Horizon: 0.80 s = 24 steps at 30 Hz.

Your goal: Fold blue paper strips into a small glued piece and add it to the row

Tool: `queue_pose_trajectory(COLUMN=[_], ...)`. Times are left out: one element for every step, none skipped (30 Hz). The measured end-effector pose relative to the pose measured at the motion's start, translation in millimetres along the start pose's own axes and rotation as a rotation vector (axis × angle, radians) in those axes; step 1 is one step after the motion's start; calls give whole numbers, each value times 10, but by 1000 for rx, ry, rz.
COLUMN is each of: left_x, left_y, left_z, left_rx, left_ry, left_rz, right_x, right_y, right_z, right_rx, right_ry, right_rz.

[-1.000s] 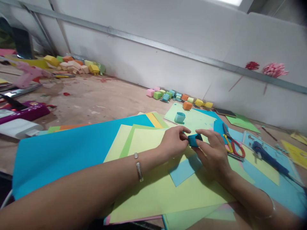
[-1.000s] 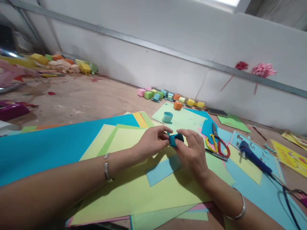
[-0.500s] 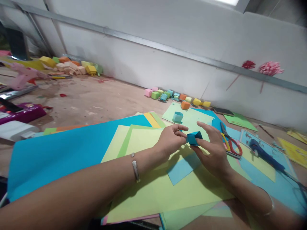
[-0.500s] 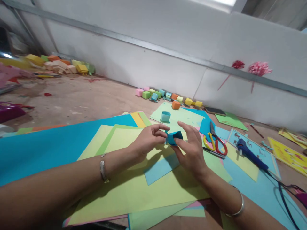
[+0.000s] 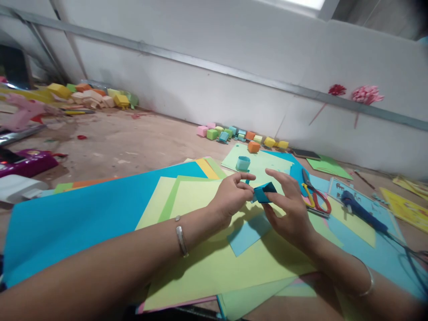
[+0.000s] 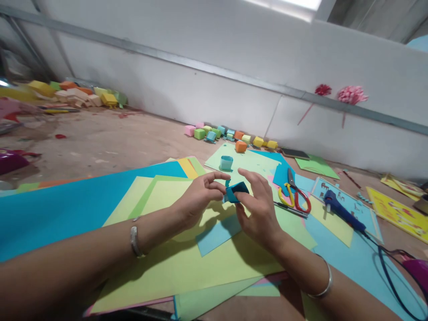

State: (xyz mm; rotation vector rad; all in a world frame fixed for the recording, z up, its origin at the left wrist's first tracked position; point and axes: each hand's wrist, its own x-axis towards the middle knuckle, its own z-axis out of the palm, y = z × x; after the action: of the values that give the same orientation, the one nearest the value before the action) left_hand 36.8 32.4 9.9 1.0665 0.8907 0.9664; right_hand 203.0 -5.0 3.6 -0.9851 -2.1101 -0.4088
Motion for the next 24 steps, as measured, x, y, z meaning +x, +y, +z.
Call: queue_pose_trajectory(left_x=[-5,-8,-8,-6,-2,4,12,20,28,38,50,65,84,109,137,169,203,234,262,283,298,305,305,302], left_y=[2,5,9,15,22,32,43,57,71,85,98,107,112,113,110,103,93,83,73,65,58,54,52,50], left_z=[0,1,1,0,-3,-8,-14,-23,-33,-45,-57,-71,-87,-104,-123,-144,-165,-187,-207,-223,-235,-241,-242,-239], left_rx=[6,14,23,32,46,70,109,158,213,267,313,350,376,396,409,420,432,445,465,491,523,554,581,604], left_ry=[-5,-9,-18,-31,-49,-73,-97,-113,-121,-122,-119,-114,-112,-113,-112,-103,-87,-66,-40,-14,5,15,21,22], left_rz=[4,9,15,23,34,47,62,80,99,116,126,131,130,125,123,127,142,162,185,205,224,238,250,259], right_x=[4,6,6,2,-5,-16,-30,-46,-63,-79,-94,-105,-113,-118,-121,-122,-122,-123,-123,-124,-125,-127,-128,-129], right_y=[-9,-16,-21,-24,-25,-23,-19,-15,-9,-2,6,14,22,30,35,38,36,30,18,2,-17,-37,-57,-74], right_z=[-7,-15,-21,-27,-30,-31,-29,-25,-19,-13,-6,1,8,14,20,26,32,37,41,44,45,43,40,35], right_rx=[3,5,4,2,1,4,11,20,31,44,55,64,70,72,71,67,61,53,43,29,10,-10,-28,-43], right_ry=[-5,-9,-9,-6,-1,7,17,24,31,36,41,44,46,45,39,28,11,-11,-37,-68,-101,-137,-173,-202], right_rz=[1,2,3,6,10,17,28,44,65,88,111,129,137,134,121,101,82,67,55,44,33,19,0,-19])
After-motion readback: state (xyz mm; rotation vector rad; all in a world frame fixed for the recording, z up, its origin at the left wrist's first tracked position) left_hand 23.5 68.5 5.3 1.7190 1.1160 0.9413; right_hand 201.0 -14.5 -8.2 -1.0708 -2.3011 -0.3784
